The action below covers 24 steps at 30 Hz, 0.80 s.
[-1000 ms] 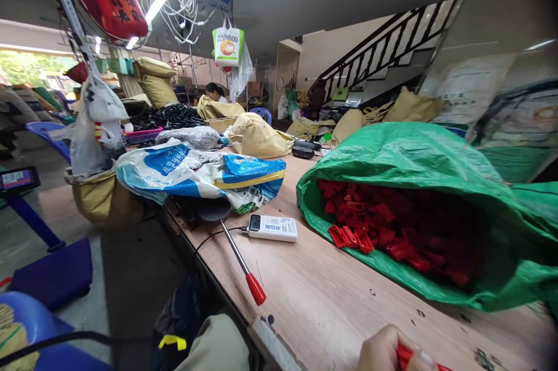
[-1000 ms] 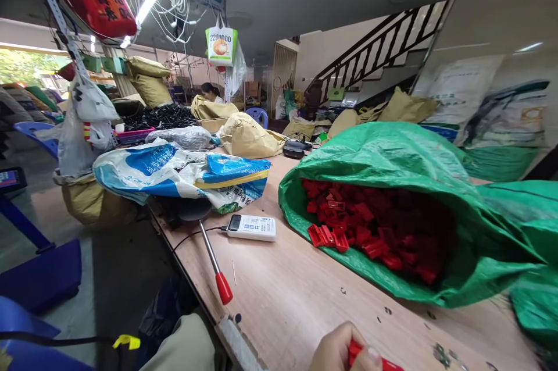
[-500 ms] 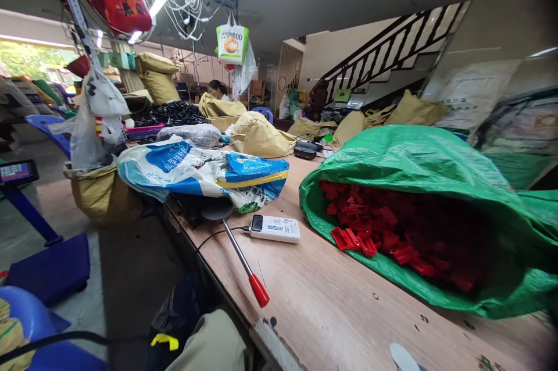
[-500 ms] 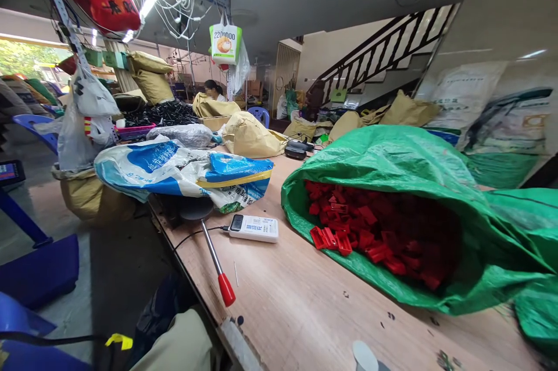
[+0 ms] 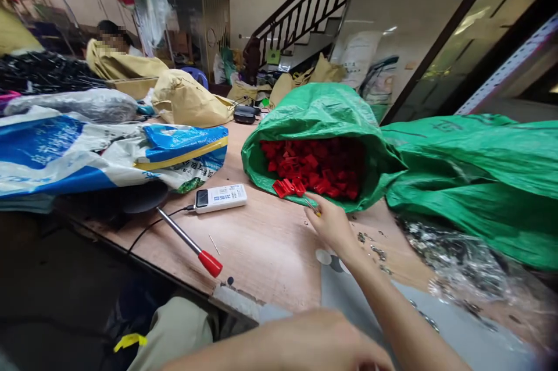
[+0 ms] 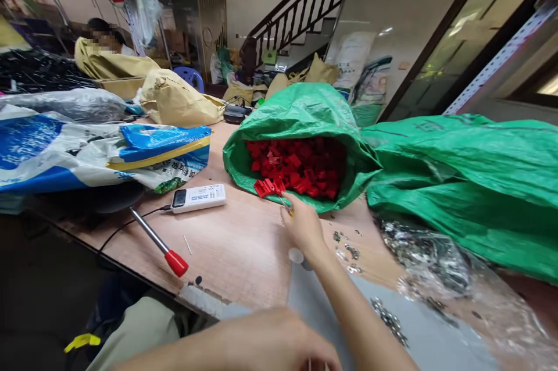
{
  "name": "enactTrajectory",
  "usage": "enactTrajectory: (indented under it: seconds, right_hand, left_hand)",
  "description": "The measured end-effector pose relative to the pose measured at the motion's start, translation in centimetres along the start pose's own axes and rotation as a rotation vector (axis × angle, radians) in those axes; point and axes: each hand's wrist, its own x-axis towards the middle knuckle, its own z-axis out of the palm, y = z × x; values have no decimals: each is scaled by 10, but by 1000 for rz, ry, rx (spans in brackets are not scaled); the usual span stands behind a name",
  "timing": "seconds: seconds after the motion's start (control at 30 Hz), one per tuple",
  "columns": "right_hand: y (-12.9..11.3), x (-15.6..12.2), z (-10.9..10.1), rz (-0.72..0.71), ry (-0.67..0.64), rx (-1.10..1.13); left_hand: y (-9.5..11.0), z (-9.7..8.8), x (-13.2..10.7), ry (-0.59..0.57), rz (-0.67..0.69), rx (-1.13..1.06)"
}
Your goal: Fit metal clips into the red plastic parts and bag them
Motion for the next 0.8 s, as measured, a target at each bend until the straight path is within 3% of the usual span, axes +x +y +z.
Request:
enactTrajectory:
  seconds: [0.1, 0.2, 0.33, 0.4, 0.43, 0.5, 0.57, 0.67, 0.8]
  right_hand:
    - [-6, 34, 18, 34, -8, -50]
    - [-6, 38, 21, 70, 13, -22]
    - [-2, -4, 0, 112, 12, 113]
    - [-1, -37, -12, 168, -48, 283]
    - [-1, -53, -17, 213, -88, 433]
    - [0, -83, -27, 288, -119, 673]
    - [5, -105, -40, 316, -129, 740]
    - [29, -123, -70, 301, -117, 563]
    - [84, -136, -112, 379, 34, 110]
  left_hand:
    - [6, -13, 4, 294, -33, 57]
    - [2, -26, 12, 539, -119, 113]
    - [-9, -41, 21, 918, -249, 235]
    - [-12, -40, 24, 1037, -244, 322]
    - [-12, -38, 25, 1029, -221, 352]
    - [-12, -30, 26, 900, -151, 377]
    - [-11, -20, 27, 756, -101, 351]
    - [-10, -8, 25, 662, -137, 256]
    - [-6, -5, 21, 569, -229, 190]
